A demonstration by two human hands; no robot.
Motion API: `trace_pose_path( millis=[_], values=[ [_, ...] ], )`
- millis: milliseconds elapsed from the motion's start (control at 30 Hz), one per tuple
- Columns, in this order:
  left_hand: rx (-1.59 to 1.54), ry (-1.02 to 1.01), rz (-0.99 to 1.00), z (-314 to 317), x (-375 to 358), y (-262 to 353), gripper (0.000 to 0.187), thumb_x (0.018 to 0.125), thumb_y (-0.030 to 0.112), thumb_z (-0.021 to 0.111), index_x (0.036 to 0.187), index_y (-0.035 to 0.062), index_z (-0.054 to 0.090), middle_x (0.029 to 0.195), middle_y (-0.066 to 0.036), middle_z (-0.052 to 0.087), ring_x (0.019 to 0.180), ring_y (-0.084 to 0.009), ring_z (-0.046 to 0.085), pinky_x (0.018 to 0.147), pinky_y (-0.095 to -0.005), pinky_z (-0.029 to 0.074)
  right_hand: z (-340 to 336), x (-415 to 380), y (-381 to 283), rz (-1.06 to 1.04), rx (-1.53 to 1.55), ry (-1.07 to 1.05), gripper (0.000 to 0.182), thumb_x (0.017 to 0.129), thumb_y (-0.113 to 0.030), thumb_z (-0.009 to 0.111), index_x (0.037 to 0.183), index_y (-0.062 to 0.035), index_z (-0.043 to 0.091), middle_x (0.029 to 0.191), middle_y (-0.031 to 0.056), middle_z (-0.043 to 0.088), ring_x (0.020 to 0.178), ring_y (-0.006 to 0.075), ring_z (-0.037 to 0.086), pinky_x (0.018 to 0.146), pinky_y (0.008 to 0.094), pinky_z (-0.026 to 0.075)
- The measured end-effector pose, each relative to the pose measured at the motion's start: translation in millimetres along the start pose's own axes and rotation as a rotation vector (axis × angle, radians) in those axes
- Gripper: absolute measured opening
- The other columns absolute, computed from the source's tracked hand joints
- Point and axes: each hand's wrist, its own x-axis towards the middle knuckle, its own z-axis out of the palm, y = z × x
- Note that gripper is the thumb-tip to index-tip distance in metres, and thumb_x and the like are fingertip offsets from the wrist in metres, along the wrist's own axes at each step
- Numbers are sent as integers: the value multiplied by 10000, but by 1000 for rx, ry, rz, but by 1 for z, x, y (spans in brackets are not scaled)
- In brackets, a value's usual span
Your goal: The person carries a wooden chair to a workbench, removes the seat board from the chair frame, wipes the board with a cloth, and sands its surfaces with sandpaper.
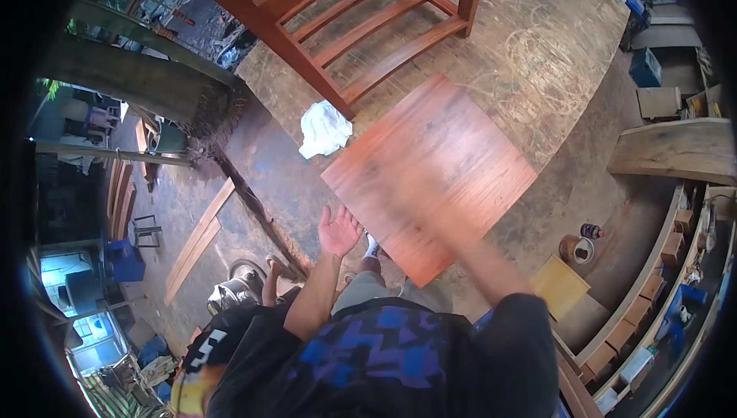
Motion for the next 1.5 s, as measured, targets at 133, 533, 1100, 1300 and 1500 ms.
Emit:
trace_pose_path(
  millis=[133, 533, 1100, 1300, 1500],
  values=[
    [-38, -14, -6, 5, -3, -3, 654, 1016, 612, 327, 1421, 127, 496, 1438, -81, 554, 1259, -295, 554, 1034, -484, 440, -11, 31, 159, 251, -290, 378, 557, 1008, -344, 431, 1480, -49, 411, 1544, 175, 401, 1448, 318, 345, 1188, 539, 222],
    [-23, -144, -49, -15, -3, 6, 718, 984, 670, 338, 1395, 109, 516, 1368, -108, 602, 1209, -326, 576, 1044, -485, 427, 55, -21, -96, -525, 80, 14, 536, 836, -282, 637, 1329, -81, 581, 1410, 146, 546, 1362, 336, 444, 1141, 545, 288],
    [43, 414, -1, 55, 1, 2, 734, 955, 722, 343, 1246, 123, 652, 1174, -95, 692, 1097, -284, 603, 1033, -451, 408, 51, 44, -66, -129, 100, 71, 535, 895, -251, 571, 1392, -59, 518, 1410, 207, 515, 1363, 408, 417, 1134, 592, 295],
    [-166, 39, -164, -12, 4, 16, 727, 958, 724, 326, 1269, 148, 640, 1274, -90, 667, 1239, -286, 559, 1086, -468, 373, 44, 52, -8, -136, -104, 280, 379, 926, -187, 552, 1283, -68, 594, 1359, 174, 567, 1306, 387, 485, 1123, 516, 343],
    [-98, 344, -141, 32, 6, 16, 718, 959, 719, 332, 1232, 139, 655, 1187, -57, 693, 1151, -269, 582, 1060, -462, 376, 2, 105, 162, 390, -292, 256, 574, 1056, -356, 355, 1563, -94, 285, 1617, 117, 310, 1520, 298, 216, 1224, 542, 152]
  ],
)
